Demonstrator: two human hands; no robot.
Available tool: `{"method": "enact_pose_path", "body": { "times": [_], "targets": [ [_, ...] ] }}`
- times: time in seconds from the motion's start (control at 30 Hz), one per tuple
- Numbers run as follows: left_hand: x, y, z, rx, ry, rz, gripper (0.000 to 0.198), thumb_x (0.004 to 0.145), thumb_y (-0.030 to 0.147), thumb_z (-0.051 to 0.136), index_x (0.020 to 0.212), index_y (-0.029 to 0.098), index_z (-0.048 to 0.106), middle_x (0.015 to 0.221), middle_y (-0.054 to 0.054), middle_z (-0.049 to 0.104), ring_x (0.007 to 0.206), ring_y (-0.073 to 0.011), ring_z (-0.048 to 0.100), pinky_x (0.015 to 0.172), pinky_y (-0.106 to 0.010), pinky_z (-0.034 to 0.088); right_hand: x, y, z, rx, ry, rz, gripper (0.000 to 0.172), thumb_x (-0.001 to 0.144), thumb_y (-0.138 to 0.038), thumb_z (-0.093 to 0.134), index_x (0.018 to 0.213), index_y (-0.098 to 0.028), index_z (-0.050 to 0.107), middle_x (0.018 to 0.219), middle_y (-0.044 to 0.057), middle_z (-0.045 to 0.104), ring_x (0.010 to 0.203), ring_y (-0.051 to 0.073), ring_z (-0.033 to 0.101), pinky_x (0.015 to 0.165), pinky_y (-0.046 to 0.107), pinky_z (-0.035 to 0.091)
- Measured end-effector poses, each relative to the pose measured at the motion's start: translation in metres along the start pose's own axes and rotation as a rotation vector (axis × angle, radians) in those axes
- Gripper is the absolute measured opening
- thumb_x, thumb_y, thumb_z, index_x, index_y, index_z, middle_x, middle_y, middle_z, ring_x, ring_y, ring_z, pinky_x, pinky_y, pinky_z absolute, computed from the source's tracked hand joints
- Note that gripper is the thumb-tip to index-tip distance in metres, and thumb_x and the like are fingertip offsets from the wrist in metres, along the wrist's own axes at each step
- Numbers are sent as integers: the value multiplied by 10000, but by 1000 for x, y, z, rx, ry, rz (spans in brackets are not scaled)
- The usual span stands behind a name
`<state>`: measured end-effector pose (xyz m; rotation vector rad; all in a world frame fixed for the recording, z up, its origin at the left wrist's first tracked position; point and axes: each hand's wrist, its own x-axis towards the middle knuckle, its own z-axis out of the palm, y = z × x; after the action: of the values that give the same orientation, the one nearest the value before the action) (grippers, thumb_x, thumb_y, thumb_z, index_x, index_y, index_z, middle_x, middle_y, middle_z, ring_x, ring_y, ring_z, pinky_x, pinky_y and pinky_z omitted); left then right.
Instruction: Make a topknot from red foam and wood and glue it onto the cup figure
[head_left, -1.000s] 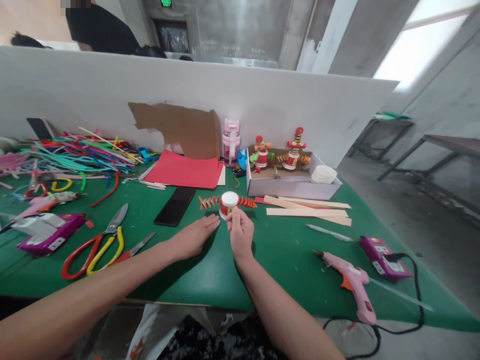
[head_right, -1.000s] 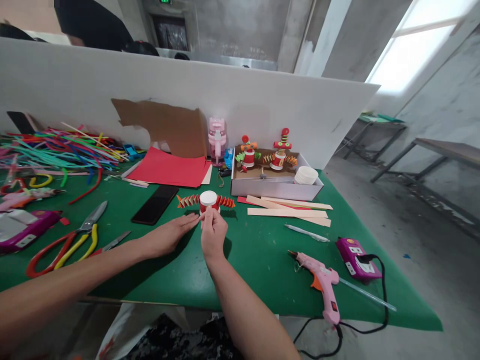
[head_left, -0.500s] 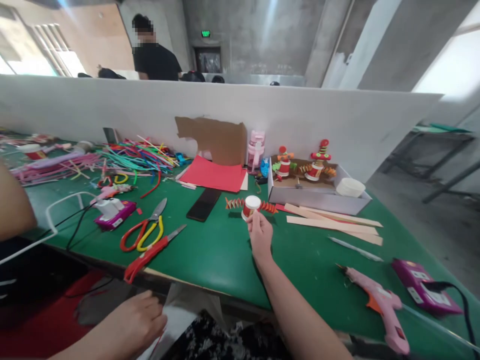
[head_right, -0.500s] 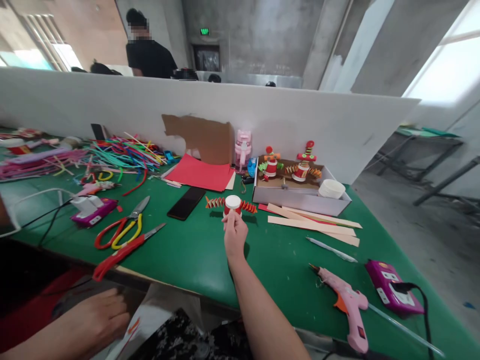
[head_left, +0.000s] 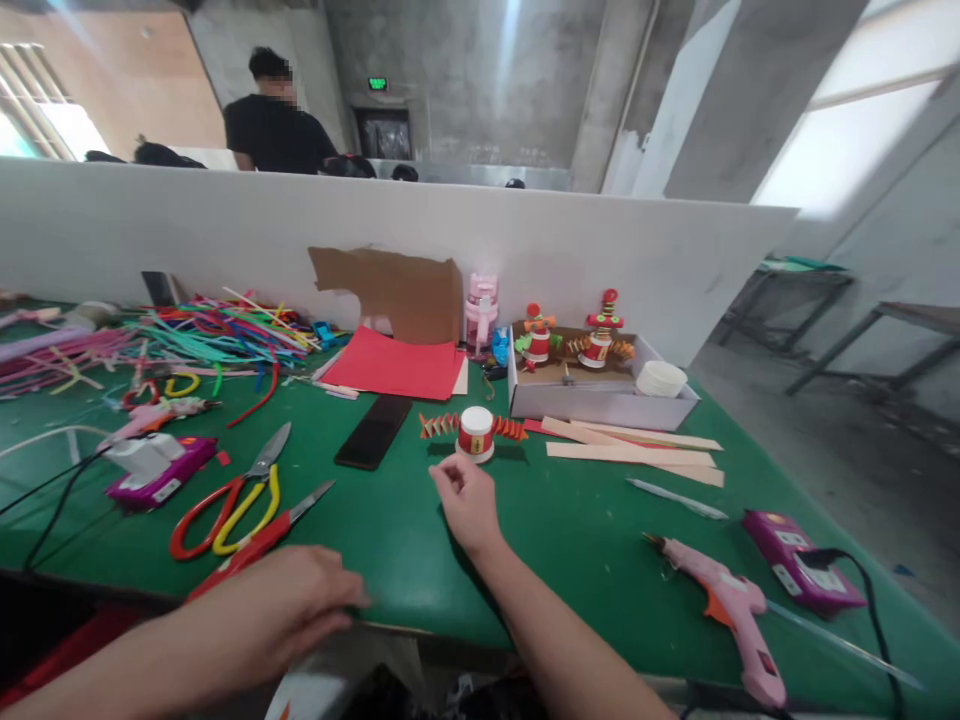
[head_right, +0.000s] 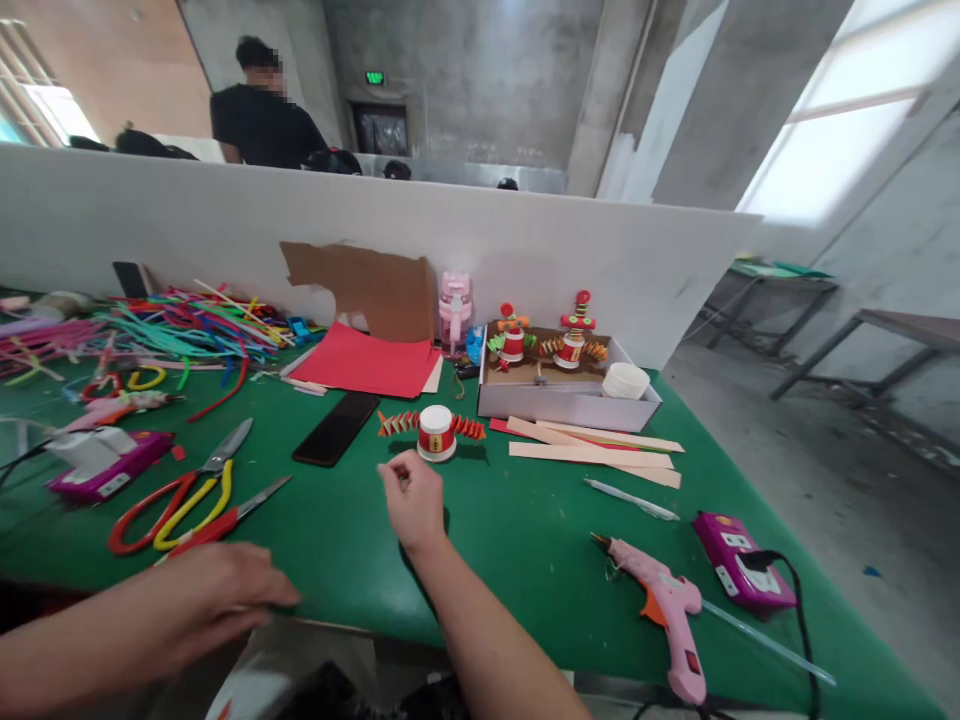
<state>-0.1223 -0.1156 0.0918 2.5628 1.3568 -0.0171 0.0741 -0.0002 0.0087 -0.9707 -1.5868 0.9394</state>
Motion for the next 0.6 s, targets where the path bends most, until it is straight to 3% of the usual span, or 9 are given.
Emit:
{"method": "enact_pose_path", "body": {
  "times": [0.03, 0.07, 0.17, 0.23, 0.33, 0.4, 0.5, 0.6],
  "targets": [
    [16, -11, -6, -27, 1, -11, 294, 929, 295, 436, 868, 275, 724, 743, -8, 717, 718, -159, 655, 681, -227, 461, -2, 0, 2, -35, -42, -17, 306, 874, -393, 583, 635, -202, 568, 571, -39, 529, 516, 103, 438, 527, 218, 364],
    [32, -25, -12, -2, 90, -69, 345, 943, 312, 403, 813, 245, 715, 723, -27, 708, 710, -173, 648, 704, -247, 469, -4, 0, 4, -76, -82, -46, 328, 876, -371, 598, 598, -200, 560, 575, -29, 544, 548, 113, 470, 568, 229, 387],
    [86, -74, -36, 36, 267, -139, 355, 927, 282, 393, 1083, 224, 707, 1074, -69, 741, 977, -215, 658, 873, -293, 479, -8, -2, 8, -168, -214, -183, 180, 861, -250, 653, 686, -208, 668, 800, 26, 686, 797, 160, 602, 781, 286, 447],
    [120, -107, -50, 101, 278, -219, 346, 896, 254, 426, 1080, 207, 715, 1111, -82, 737, 1034, -241, 641, 917, -327, 473, -9, -3, 10, -183, -321, -237, 70, 849, -194, 681, 801, -228, 719, 899, 34, 715, 898, 169, 619, 865, 303, 441],
    [165, -143, -55, 181, 290, -289, 322, 876, 247, 461, 1049, 202, 729, 1125, -96, 733, 1065, -253, 626, 957, -345, 456, -8, 0, 12, -180, -426, -233, 100, 880, -239, 685, 789, -228, 726, 789, 18, 714, 810, 153, 625, 828, 278, 448],
    [189, -153, -49, 208, 270, -305, 349, 875, 281, 487, 1138, 201, 701, 1210, -114, 702, 1127, -266, 602, 993, -368, 436, -7, 3, 13, -175, -446, -217, 168, 912, -292, 655, 776, -224, 726, 763, 19, 714, 772, 146, 623, 782, 259, 451],
    [215, -153, -34, 256, 202, -303, 530, 826, 341, 567, 1342, 220, 570, 1413, -136, 573, 1275, -320, 502, 1029, -450, 400, -8, 4, 14, -187, -406, -162, 222, 931, -318, 621, 760, -210, 711, 731, 18, 702, 712, 136, 609, 682, 232, 432],
    [232, -148, -22, 324, 148, -278, 614, 758, 303, 609, 1360, 205, 535, 1462, -163, 514, 1304, -356, 455, 1001, -490, 392, -9, 3, 14, -193, -354, -102, 220, 918, -298, 624, 729, -203, 681, 687, 3, 679, 639, 122, 578, 612, 222, 396]
  ]
}}
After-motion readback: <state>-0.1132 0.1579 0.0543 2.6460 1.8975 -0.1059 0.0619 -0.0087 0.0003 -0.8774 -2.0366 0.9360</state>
